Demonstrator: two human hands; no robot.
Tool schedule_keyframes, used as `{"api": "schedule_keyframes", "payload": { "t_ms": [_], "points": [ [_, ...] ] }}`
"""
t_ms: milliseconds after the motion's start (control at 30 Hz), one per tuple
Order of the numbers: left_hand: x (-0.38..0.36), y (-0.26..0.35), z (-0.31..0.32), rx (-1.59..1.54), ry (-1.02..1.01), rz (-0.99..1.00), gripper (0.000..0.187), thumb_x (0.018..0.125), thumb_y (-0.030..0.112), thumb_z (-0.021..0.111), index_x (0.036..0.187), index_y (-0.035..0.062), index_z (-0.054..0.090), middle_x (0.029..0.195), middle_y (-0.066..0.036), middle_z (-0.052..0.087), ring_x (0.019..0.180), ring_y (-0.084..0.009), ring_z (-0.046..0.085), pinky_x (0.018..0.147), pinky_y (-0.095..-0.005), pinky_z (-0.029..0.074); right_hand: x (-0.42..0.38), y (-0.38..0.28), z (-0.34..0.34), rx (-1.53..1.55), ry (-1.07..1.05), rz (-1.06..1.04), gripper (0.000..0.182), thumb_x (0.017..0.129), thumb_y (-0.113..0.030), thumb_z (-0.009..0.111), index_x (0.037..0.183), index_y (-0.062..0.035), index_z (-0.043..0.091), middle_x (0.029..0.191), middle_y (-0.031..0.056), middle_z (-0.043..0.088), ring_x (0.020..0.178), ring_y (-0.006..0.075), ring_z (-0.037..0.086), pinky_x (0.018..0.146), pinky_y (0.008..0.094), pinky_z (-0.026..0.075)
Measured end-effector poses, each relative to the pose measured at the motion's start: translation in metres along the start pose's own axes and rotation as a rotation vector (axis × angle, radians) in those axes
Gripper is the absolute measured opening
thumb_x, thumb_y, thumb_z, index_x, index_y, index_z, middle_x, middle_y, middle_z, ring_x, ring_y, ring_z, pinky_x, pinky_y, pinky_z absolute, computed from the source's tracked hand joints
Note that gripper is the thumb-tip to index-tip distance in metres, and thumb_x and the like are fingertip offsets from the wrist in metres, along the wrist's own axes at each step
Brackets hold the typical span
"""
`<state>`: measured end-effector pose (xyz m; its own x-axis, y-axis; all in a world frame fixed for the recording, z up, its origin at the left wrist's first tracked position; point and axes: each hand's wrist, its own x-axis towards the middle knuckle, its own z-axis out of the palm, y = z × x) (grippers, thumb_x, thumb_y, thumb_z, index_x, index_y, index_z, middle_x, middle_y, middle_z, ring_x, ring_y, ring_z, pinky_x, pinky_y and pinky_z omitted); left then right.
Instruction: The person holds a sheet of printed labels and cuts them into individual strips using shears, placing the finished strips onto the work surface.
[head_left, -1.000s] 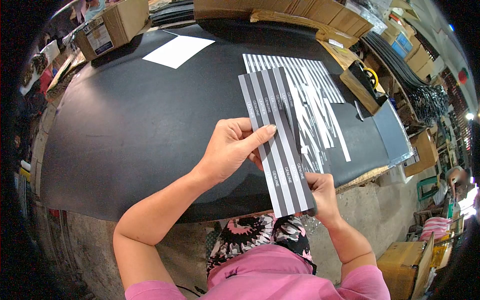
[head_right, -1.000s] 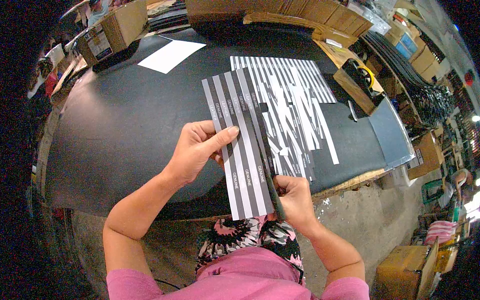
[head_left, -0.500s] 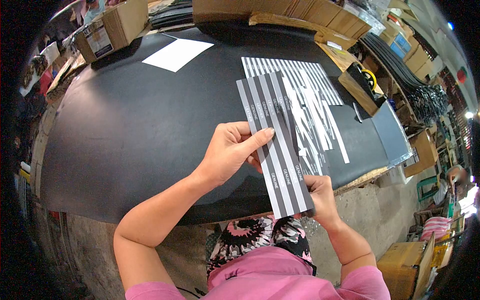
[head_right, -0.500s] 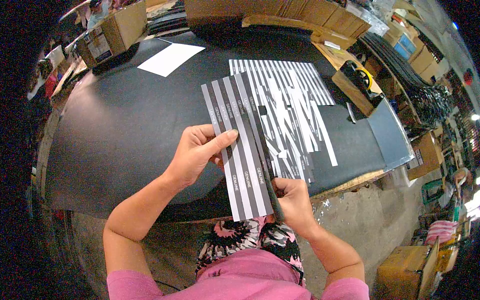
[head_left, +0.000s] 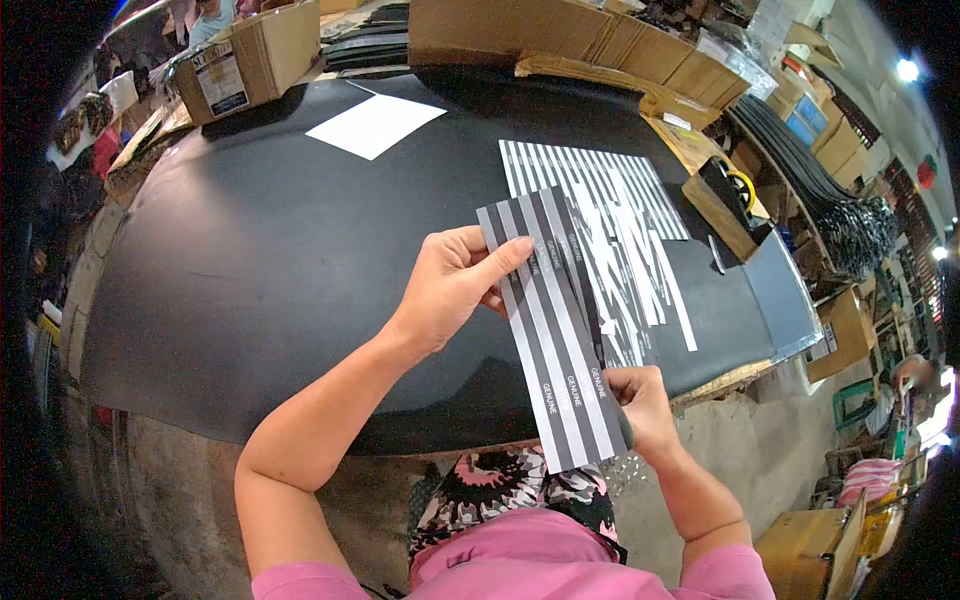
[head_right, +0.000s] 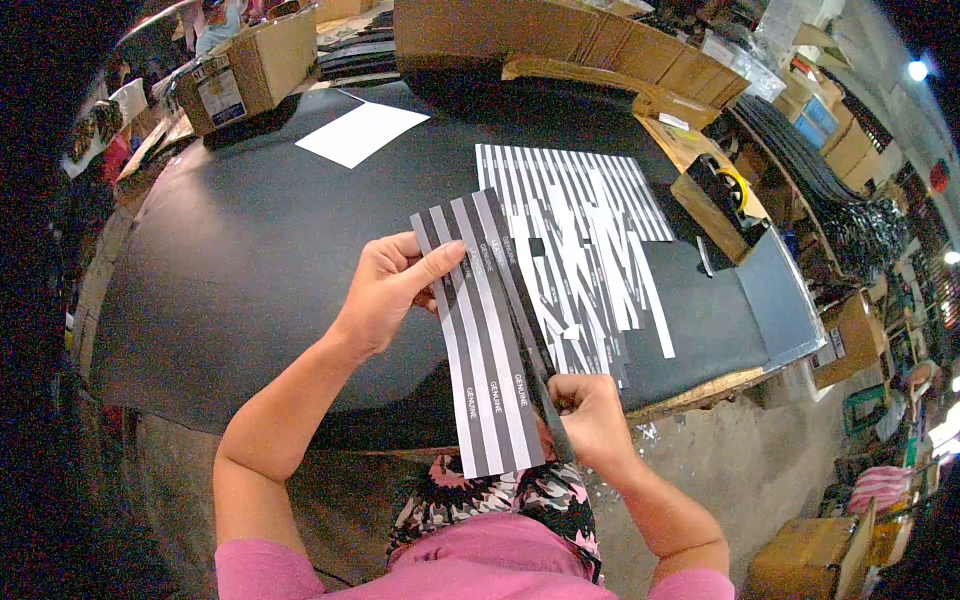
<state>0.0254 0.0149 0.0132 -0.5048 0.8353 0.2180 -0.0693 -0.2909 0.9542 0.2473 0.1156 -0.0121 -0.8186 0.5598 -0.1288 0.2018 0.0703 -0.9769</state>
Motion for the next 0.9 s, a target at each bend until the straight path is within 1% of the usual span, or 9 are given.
{"api": "schedule_keyframes", "payload": {
  "t_ms": [67,133,200,233,333,367,467,700,900],
  "points": [
    [-0.001,-0.001,0.001,-0.006,-0.010,-0.009,0.025,0.088,0.023,0.060,0.089,-0.0014,0.063,0.076,-0.009,0.066,0.058,-0.0094,0.064,0.048,-0.0204,0.053,0.004,0.003,-0.001,-0.008,-0.002,0.025,0.020,0.065,-0.005,0.070,0.057,-0.0004,0.053,0.053,-0.0030,0.051,0.051,0.0038,0.046,0.043,0.0207,0.034],
    [-0.003,-0.003,0.004,-0.012,-0.020,-0.017,0.025,0.088,0.023,0.060,0.089,-0.0015,0.063,0.076,-0.009,0.066,0.058,-0.0096,0.063,0.048,-0.0205,0.053,0.010,0.001,-0.001,-0.068,-0.008,-0.074,0.018,0.067,-0.006,0.071,0.059,0.0012,0.056,0.055,-0.0031,0.052,0.056,0.0033,0.048,0.046,0.0196,0.035],
    [-0.004,-0.005,0.006,-0.020,-0.051,-0.027,0.025,0.088,0.023,0.059,0.090,-0.0016,0.063,0.076,-0.009,0.066,0.058,-0.0100,0.064,0.049,-0.0211,0.053,0.013,-0.005,0.000,-0.067,-0.012,-0.033,0.017,0.068,-0.007,0.071,0.061,0.0021,0.058,0.057,-0.0025,0.054,0.057,0.0034,0.048,0.047,0.0198,0.036],
    [-0.006,-0.003,0.007,-0.026,-0.048,-0.040,0.021,0.087,0.023,0.060,0.089,0.0021,0.064,0.075,-0.004,0.066,0.058,-0.0066,0.061,0.048,-0.0190,0.050,0.014,-0.009,0.001,-0.065,-0.017,0.007,0.017,0.069,-0.008,0.072,0.063,0.0029,0.059,0.059,-0.0019,0.056,0.059,0.0034,0.049,0.048,0.0200,0.038],
    [-0.005,-0.006,0.007,-0.047,-0.041,-0.034,0.021,0.088,0.023,0.060,0.089,0.0019,0.064,0.076,-0.004,0.066,0.058,-0.0062,0.060,0.047,-0.0191,0.049,0.018,-0.016,0.006,-0.022,-0.033,-0.039,0.018,0.069,-0.009,0.073,0.065,0.0039,0.061,0.063,-0.0004,0.059,0.060,0.0032,0.049,0.050,0.0206,0.039],
    [-0.005,-0.006,0.007,-0.047,-0.037,-0.035,0.021,0.088,0.023,0.060,0.089,0.0019,0.064,0.076,-0.004,0.066,0.058,-0.0062,0.060,0.047,-0.0191,0.049,0.019,-0.017,0.003,0.001,-0.073,-0.030,0.024,0.067,-0.014,0.077,0.076,0.0055,0.066,0.069,0.0028,0.063,0.061,0.0046,0.054,0.053,0.0195,0.043],
    [-0.005,-0.005,0.008,-0.047,-0.023,-0.048,0.021,0.088,0.023,0.060,0.089,0.0017,0.064,0.076,-0.004,0.066,0.057,-0.0058,0.060,0.047,-0.0195,0.049,0.023,-0.011,-0.001,-0.073,-0.073,-0.035,0.025,0.067,-0.015,0.077,0.076,0.0058,0.066,0.069,0.0035,0.063,0.062,0.0047,0.054,0.053,0.0196,0.042],
    [-0.007,-0.005,0.008,-0.017,-0.016,-0.042,0.021,0.088,0.023,0.060,0.089,0.0029,0.065,0.075,-0.002,0.066,0.056,-0.0041,0.058,0.047,-0.0173,0.046,0.022,-0.011,0.001,-0.069,-0.059,-0.080,0.022,0.068,-0.014,0.075,0.073,0.0055,0.065,0.067,0.0008,0.061,0.060,0.0035,0.051,0.051,0.0194,0.040],
    [-0.006,-0.007,0.009,-0.041,-0.013,-0.033,0.021,0.088,0.024,0.060,0.088,0.0033,0.065,0.074,-0.002,0.066,0.056,-0.0035,0.058,0.048,-0.0171,0.046,0.022,-0.010,0.003,-0.022,-0.047,-0.045,0.022,0.068,-0.013,0.075,0.073,0.0053,0.065,0.067,0.0008,0.061,0.059,0.0034,0.051,0.050,0.0190,0.040]
  ]
}}
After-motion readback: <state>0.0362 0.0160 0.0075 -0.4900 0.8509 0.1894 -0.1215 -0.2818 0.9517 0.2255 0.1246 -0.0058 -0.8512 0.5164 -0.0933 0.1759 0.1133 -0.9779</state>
